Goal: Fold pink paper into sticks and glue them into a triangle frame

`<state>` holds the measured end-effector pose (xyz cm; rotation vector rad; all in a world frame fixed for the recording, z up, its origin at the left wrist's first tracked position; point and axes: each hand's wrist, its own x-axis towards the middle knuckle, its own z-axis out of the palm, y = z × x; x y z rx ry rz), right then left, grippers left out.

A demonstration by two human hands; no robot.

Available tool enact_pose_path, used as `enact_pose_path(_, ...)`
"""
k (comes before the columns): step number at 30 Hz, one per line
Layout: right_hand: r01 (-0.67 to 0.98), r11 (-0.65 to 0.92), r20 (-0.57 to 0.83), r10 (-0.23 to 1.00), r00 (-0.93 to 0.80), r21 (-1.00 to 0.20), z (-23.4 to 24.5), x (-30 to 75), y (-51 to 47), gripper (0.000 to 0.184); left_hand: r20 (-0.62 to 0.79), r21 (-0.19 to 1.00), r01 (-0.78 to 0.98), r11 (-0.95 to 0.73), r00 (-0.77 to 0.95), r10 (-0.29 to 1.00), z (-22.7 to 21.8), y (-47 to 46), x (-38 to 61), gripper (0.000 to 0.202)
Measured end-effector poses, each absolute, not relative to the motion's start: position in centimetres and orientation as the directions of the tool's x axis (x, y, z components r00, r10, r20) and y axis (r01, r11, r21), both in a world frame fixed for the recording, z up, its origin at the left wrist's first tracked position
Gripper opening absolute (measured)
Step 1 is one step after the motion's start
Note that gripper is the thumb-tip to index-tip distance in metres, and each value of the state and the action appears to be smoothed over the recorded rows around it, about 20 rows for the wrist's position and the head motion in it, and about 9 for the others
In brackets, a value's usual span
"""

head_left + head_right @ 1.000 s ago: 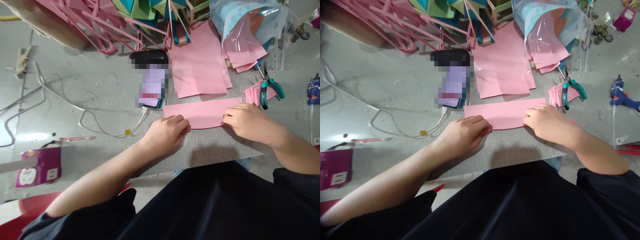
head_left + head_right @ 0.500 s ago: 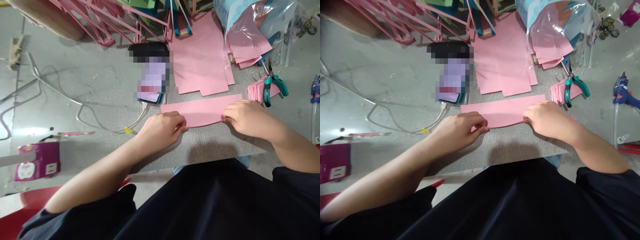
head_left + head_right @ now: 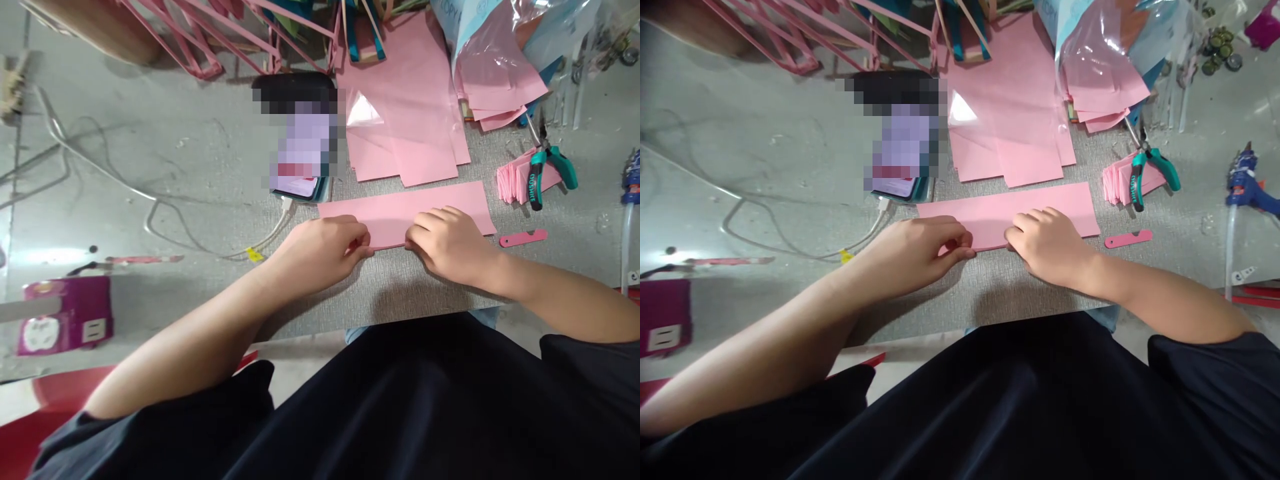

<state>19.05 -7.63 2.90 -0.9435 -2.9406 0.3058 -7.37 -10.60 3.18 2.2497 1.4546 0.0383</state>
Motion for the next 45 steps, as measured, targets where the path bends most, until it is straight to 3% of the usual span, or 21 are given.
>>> enact_pose_path(7,0.652,0.708,-0.079,0.659,-0.748,-0.272,3.4,19.2,-7.4,0.025,-0.281,0.305,0.91,-0.282,0.369,0.886,3.3,-10.3,-7.4,0.024)
enact_pose_path(12,0.684,0.684,-0.088,0.688,-0.721,-0.254,3.5,19.7,-7.2,0.026,-0.324,0.252,0.929,-0.272,0.346,0.881,3.7,-10.2,-7.6,0.027)
enact_pose_path(19,0.693,0.691,-0.089,0.691,-0.717,-0.207,3.8,20.4,-7.1,0.024,-0.274,0.265,0.904,-0.337,0.405,0.872,3.1,-9.9,-9.0,0.023)
enact_pose_path(26,0.728,0.665,-0.137,0.716,-0.685,-0.168,4.3,20.5,-7.2,0.023,-0.539,0.137,0.968,-0.208,0.249,0.805,5.4,-9.3,-8.2,0.026)
enact_pose_path(30,0.742,0.652,-0.162,0.725,-0.67,-0.155,4.5,20.5,-7.2,0.023,-0.617,0.082,0.983,-0.166,0.181,0.766,6.6,-9.1,-7.9,0.03)
enact_pose_path(34,0.74,0.654,-0.178,0.719,-0.672,-0.155,4.6,20.5,-7.1,0.024,-0.615,0.111,0.982,-0.151,0.187,0.766,6.5,-8.8,-8.6,0.026)
enact_pose_path(39,0.74,0.652,-0.198,0.713,-0.673,-0.165,4.7,20.5,-7.0,0.024,-0.559,0.256,0.937,-0.239,0.345,0.754,6.0,-8.4,-9.5,0.016)
enact_pose_path(42,0.728,0.669,-0.203,0.7,-0.685,-0.151,4.6,20.5,-6.9,0.024,-0.506,0.322,0.882,-0.345,0.468,0.725,6.0,-8.7,-9.4,0.022)
enact_pose_path(45,0.708,0.695,-0.196,0.683,-0.704,-0.121,4.4,20.5,-6.9,0.027,-0.41,0.299,0.856,-0.422,0.514,0.754,5.8,-9.5,-8.9,0.029)
